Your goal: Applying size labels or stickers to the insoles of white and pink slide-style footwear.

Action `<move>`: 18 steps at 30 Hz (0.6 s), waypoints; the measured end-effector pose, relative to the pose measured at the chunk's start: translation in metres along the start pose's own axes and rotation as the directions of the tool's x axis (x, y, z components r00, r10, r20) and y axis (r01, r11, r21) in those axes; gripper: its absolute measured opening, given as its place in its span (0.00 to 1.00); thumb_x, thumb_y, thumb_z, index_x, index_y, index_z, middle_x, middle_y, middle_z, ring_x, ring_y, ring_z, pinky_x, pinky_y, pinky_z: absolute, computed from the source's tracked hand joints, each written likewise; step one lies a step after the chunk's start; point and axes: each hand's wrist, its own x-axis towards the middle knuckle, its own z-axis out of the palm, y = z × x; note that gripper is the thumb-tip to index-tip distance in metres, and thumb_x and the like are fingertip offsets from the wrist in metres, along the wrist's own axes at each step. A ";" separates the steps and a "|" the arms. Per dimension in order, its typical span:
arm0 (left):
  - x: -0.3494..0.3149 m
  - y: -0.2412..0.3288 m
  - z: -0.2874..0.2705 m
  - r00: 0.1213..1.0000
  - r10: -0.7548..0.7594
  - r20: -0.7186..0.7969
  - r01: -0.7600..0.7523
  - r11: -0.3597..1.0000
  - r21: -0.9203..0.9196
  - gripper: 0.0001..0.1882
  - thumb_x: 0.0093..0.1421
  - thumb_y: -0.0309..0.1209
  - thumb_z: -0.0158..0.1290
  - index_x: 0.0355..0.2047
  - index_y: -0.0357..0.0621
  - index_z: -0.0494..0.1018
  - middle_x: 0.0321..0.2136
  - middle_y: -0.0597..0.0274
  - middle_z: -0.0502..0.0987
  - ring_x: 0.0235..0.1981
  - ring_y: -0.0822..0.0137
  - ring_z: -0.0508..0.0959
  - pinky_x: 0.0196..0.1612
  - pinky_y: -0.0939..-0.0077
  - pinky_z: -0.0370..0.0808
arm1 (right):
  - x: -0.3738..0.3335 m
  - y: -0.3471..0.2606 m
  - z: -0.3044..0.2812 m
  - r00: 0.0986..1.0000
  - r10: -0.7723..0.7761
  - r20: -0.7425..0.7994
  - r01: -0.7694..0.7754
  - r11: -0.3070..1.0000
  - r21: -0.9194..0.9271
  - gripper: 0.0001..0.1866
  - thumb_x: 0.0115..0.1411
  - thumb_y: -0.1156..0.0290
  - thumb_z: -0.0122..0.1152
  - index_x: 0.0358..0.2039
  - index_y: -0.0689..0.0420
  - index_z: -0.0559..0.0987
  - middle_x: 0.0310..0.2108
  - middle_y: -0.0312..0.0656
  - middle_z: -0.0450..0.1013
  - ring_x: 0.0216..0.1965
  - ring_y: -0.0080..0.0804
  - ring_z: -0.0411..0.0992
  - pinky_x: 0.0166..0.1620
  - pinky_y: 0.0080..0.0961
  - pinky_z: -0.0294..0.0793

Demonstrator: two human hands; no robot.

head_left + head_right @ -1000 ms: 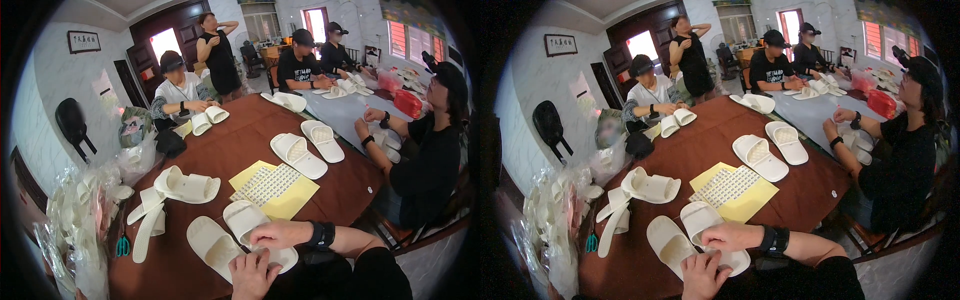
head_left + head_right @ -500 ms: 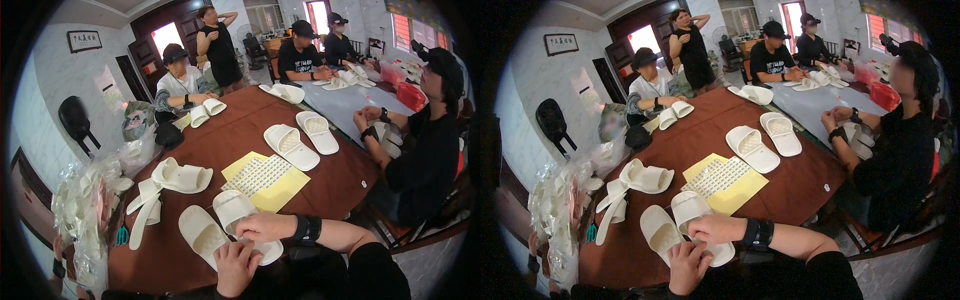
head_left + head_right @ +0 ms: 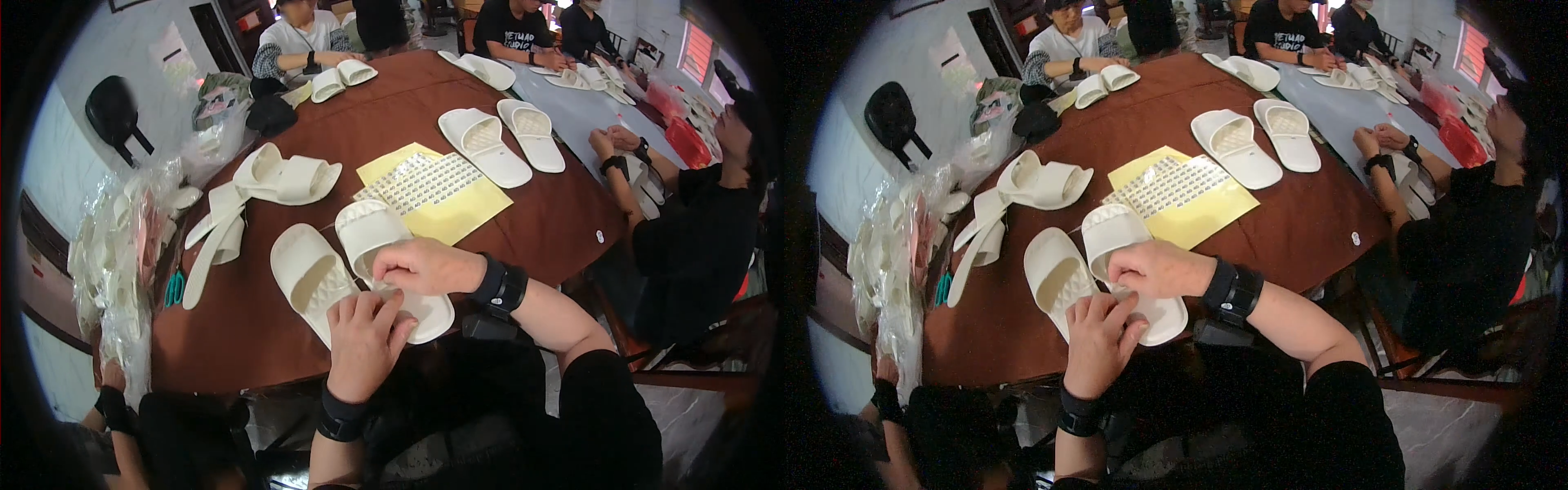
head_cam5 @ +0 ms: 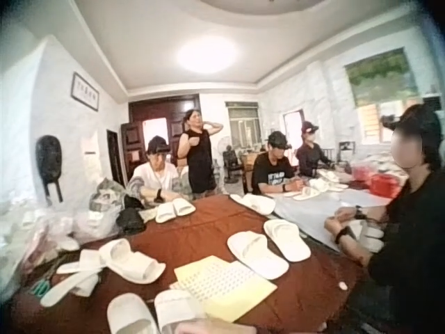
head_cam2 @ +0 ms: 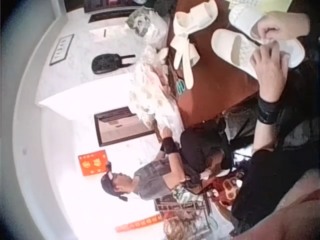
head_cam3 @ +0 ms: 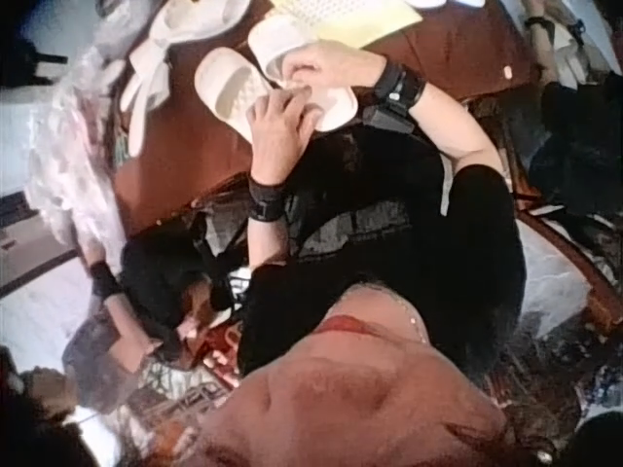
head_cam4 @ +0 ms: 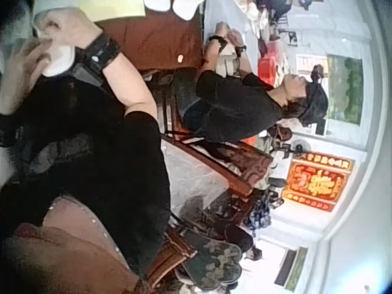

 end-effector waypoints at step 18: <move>-0.022 -0.010 -0.011 0.918 -0.349 -0.186 0.160 0.758 -0.633 0.07 0.61 0.25 0.52 0.31 0.34 0.78 0.31 0.55 0.79 0.35 0.62 0.77 0.42 0.71 0.72 | -0.003 -0.004 -0.008 0.999 0.036 -0.010 -0.034 0.993 0.112 0.06 0.59 0.76 0.57 0.38 0.59 0.77 0.30 0.38 0.76 0.31 0.24 0.73 0.36 0.22 0.72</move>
